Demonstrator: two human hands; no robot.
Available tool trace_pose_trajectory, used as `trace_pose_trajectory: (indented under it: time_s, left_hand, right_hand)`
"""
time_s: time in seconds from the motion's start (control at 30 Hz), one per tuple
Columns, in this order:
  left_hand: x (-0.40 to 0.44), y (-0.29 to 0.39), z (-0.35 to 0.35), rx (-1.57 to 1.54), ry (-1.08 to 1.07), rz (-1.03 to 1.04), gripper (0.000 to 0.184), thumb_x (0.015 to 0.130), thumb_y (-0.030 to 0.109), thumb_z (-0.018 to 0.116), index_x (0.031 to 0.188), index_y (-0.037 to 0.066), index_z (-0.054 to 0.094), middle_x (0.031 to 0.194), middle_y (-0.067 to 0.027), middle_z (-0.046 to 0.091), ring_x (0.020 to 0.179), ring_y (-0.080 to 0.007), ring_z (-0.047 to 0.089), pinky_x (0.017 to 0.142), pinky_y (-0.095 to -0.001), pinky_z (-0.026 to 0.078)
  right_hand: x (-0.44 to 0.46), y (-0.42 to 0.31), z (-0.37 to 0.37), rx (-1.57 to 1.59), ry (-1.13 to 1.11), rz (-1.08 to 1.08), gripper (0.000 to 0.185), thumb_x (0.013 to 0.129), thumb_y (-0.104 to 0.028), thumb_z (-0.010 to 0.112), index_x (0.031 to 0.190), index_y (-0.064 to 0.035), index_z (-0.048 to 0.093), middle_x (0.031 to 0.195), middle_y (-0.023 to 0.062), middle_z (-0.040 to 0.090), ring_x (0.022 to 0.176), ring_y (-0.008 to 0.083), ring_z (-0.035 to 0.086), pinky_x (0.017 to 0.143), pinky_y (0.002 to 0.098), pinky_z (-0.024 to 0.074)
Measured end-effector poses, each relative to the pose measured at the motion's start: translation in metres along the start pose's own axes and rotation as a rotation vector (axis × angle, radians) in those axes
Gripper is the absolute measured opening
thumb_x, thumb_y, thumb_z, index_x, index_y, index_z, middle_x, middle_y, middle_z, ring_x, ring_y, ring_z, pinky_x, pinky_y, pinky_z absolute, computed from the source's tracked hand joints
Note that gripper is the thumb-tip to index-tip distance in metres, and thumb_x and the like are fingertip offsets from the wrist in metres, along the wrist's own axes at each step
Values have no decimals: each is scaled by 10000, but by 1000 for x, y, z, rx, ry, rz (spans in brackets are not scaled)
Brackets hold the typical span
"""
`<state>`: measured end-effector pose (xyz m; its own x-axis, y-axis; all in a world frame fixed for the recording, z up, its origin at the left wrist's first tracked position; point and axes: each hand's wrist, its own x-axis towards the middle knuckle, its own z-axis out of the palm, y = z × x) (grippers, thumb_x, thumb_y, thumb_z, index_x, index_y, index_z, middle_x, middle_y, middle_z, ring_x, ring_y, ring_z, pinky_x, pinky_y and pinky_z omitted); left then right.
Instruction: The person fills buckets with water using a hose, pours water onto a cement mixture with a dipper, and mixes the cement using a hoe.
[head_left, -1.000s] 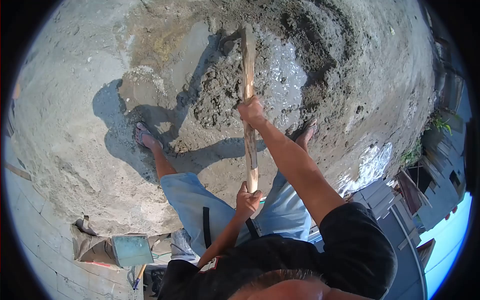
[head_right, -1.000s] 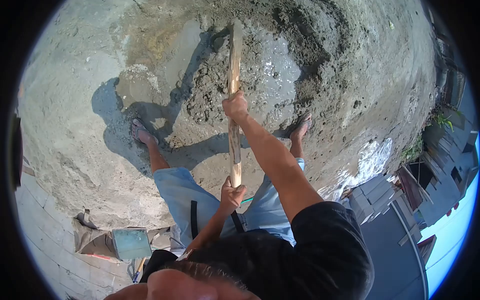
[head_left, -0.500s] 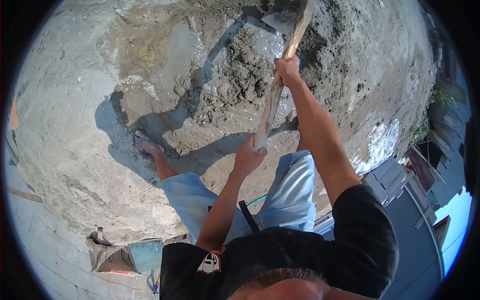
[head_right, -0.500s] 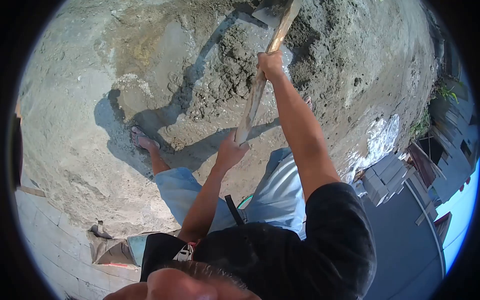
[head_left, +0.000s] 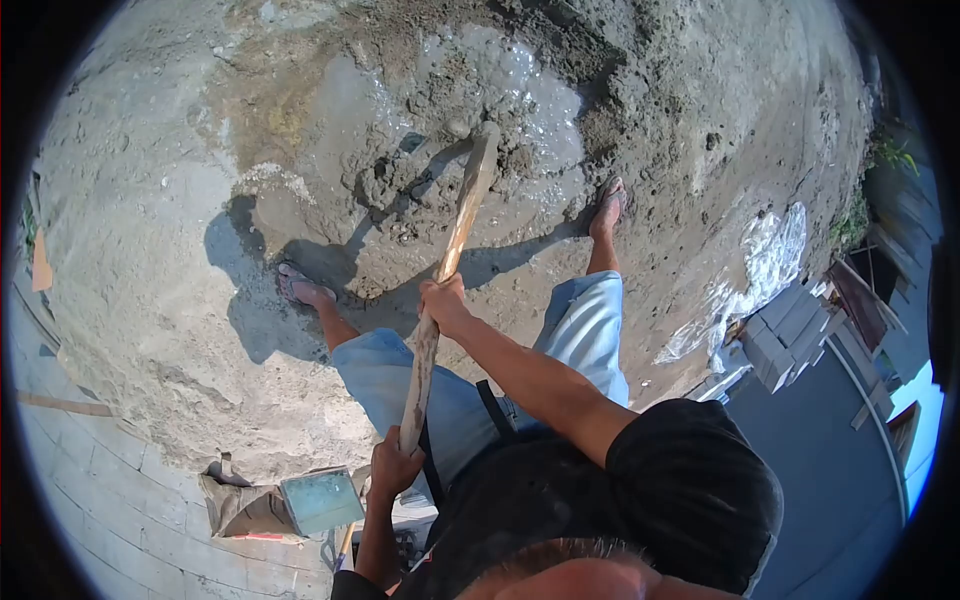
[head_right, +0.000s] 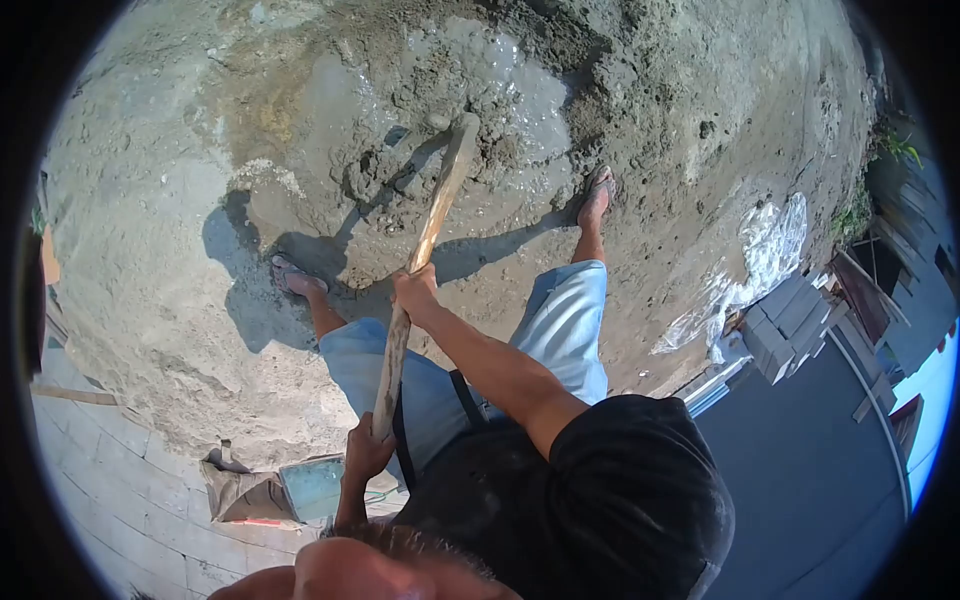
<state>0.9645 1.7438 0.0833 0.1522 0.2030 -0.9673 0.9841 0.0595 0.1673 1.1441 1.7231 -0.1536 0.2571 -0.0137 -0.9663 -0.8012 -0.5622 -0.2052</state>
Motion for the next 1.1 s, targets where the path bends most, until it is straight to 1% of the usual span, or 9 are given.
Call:
trace_pose_trajectory:
  time_s: [0.13, 0.17, 0.2, 0.3, 0.47, 0.67, 0.9, 0.97, 1.1]
  left_hand:
    - [72, 39, 21, -28, -26, 265, 367, 683, 210, 685, 963, 37, 524, 771, -227, 637, 746, -427, 627, 675, -490, 495]
    - [102, 66, 31, -10, 11, 334, 366, 692, 213, 678, 975, 39, 524, 759, -220, 631, 746, -417, 627, 666, -482, 497]
    - [131, 95, 36, -6, -11, 363, 373, 704, 231, 668, 988, 38, 523, 763, -218, 628, 754, -409, 625, 664, -474, 499]
    - [195, 151, 38, -94, -48, 478, 383, 706, 259, 656, 979, 28, 519, 775, -230, 629, 754, -410, 624, 684, -481, 497]
    - [123, 52, -6, -121, 19, 265, 349, 720, 235, 644, 955, 9, 519, 767, -247, 631, 731, -426, 624, 686, -492, 495]
    - [14, -6, -27, -85, -10, -9, 396, 705, 217, 659, 1005, 0, 520, 782, -272, 632, 757, -438, 626, 711, -497, 495]
    - [77, 21, 37, -293, 107, 189, 424, 708, 222, 680, 1032, 17, 498, 783, -244, 637, 760, -434, 624, 683, -487, 494]
    - [124, 52, 38, -377, 32, 230, 434, 721, 228, 678, 1049, 17, 488, 789, -245, 634, 756, -433, 621, 669, -486, 491]
    - [137, 46, 52, -516, 87, 261, 424, 728, 234, 669, 1038, 11, 484, 815, -255, 631, 779, -432, 620, 684, -487, 489]
  right_hand:
    - [39, -71, -78, 43, 193, -207, 309, 775, -67, 583, 996, 4, 379, 648, 107, 505, 423, 195, 530, 370, 353, 441]
    - [56, -107, -101, 73, 189, -310, 161, 773, -54, 579, 828, 10, 442, 589, 81, 488, 414, 187, 519, 363, 343, 426]
    - [80, -143, -120, 22, 287, -325, 153, 771, -43, 573, 680, 3, 458, 548, 66, 479, 429, 182, 523, 370, 335, 418]
    - [135, -214, -149, -171, 305, -188, 119, 776, -53, 555, 710, 27, 495, 600, 111, 535, 457, 215, 532, 404, 366, 432]
    - [113, -83, -47, -62, 197, 24, 127, 803, -162, 551, 858, -56, 509, 715, 101, 576, 587, 240, 581, 536, 396, 466]
    - [32, 21, 19, -92, 77, 125, 360, 749, -84, 608, 1017, 7, 385, 670, 116, 523, 465, 212, 539, 406, 359, 453]
    - [30, -99, -1, -105, 175, -368, 154, 748, -75, 590, 775, -13, 451, 556, 79, 505, 417, 189, 513, 370, 338, 409]
    - [68, -153, -11, -285, 0, -520, 129, 737, -67, 561, 641, -15, 492, 526, 79, 524, 409, 178, 501, 374, 328, 398]
    - [103, -126, 5, -392, 1, -457, 137, 727, -103, 576, 646, -8, 519, 531, 83, 524, 431, 185, 520, 396, 345, 401]
